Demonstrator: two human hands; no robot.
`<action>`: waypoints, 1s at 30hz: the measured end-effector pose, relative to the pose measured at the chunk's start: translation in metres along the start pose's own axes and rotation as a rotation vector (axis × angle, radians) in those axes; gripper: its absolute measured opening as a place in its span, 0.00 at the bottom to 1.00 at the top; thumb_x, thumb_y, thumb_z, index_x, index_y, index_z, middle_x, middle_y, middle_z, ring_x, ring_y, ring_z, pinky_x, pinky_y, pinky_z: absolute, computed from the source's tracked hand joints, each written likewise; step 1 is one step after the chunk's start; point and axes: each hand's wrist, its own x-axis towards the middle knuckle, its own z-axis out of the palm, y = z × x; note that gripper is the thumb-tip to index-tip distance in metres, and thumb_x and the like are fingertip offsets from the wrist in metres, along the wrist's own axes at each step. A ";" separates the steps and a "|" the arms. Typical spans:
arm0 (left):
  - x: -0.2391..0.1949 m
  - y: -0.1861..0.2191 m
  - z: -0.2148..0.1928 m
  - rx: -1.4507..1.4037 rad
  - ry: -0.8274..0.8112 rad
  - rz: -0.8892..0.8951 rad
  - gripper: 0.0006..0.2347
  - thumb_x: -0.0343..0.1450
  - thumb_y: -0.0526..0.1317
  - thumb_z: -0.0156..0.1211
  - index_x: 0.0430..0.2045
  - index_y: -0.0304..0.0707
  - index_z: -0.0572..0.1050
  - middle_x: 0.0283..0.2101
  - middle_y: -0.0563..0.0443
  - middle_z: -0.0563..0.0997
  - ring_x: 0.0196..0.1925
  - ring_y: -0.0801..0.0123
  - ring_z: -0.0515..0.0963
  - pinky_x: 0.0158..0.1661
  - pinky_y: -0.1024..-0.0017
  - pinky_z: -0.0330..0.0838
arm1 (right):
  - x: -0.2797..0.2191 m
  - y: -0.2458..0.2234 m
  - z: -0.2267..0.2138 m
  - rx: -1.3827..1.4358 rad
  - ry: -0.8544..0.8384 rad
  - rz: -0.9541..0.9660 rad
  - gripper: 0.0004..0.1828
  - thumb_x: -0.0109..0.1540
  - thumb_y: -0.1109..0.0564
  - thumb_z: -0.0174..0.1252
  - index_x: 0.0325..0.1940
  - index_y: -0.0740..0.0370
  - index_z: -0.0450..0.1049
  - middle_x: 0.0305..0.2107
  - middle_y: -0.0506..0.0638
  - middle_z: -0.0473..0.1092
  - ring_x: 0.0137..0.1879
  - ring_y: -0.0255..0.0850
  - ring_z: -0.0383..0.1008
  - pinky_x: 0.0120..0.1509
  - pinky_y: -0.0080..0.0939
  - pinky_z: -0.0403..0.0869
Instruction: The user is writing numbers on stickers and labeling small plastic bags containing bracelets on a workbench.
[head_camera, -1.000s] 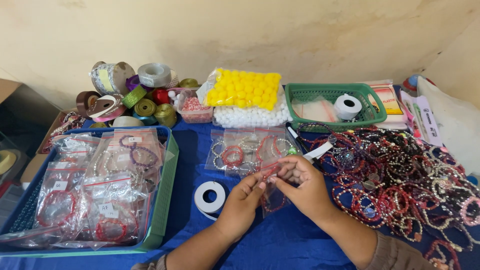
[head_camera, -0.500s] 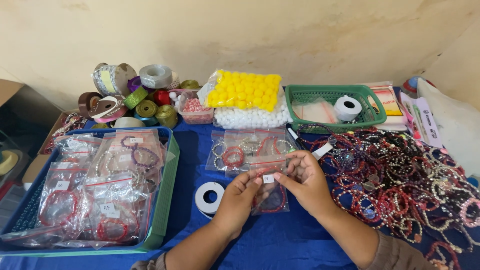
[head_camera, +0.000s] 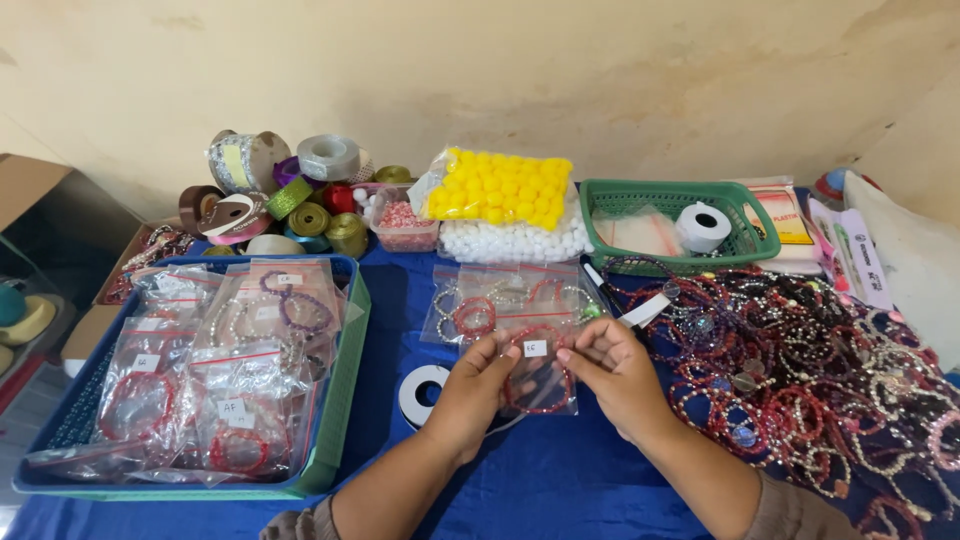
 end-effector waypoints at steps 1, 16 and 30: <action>0.004 -0.005 -0.007 -0.001 0.001 0.003 0.14 0.76 0.37 0.49 0.56 0.35 0.70 0.48 0.50 0.81 0.49 0.69 0.83 0.50 0.69 0.79 | -0.001 -0.005 0.002 -0.001 -0.003 -0.001 0.11 0.63 0.69 0.63 0.43 0.66 0.67 0.38 0.52 0.75 0.46 0.38 0.79 0.55 0.40 0.77; 0.007 0.009 -0.033 0.584 0.133 0.383 0.27 0.69 0.29 0.63 0.65 0.39 0.62 0.47 0.44 0.70 0.41 0.72 0.76 0.37 0.74 0.75 | 0.010 -0.033 0.026 -0.060 -0.055 0.133 0.13 0.62 0.67 0.58 0.51 0.70 0.77 0.42 0.54 0.79 0.47 0.39 0.80 0.51 0.39 0.78; -0.080 0.113 -0.026 1.159 0.370 0.902 0.23 0.63 0.24 0.59 0.55 0.31 0.72 0.55 0.37 0.74 0.53 0.49 0.76 0.51 0.64 0.73 | 0.049 -0.064 0.120 -0.013 -0.253 0.193 0.21 0.62 0.63 0.58 0.60 0.64 0.76 0.40 0.54 0.79 0.41 0.35 0.79 0.45 0.35 0.77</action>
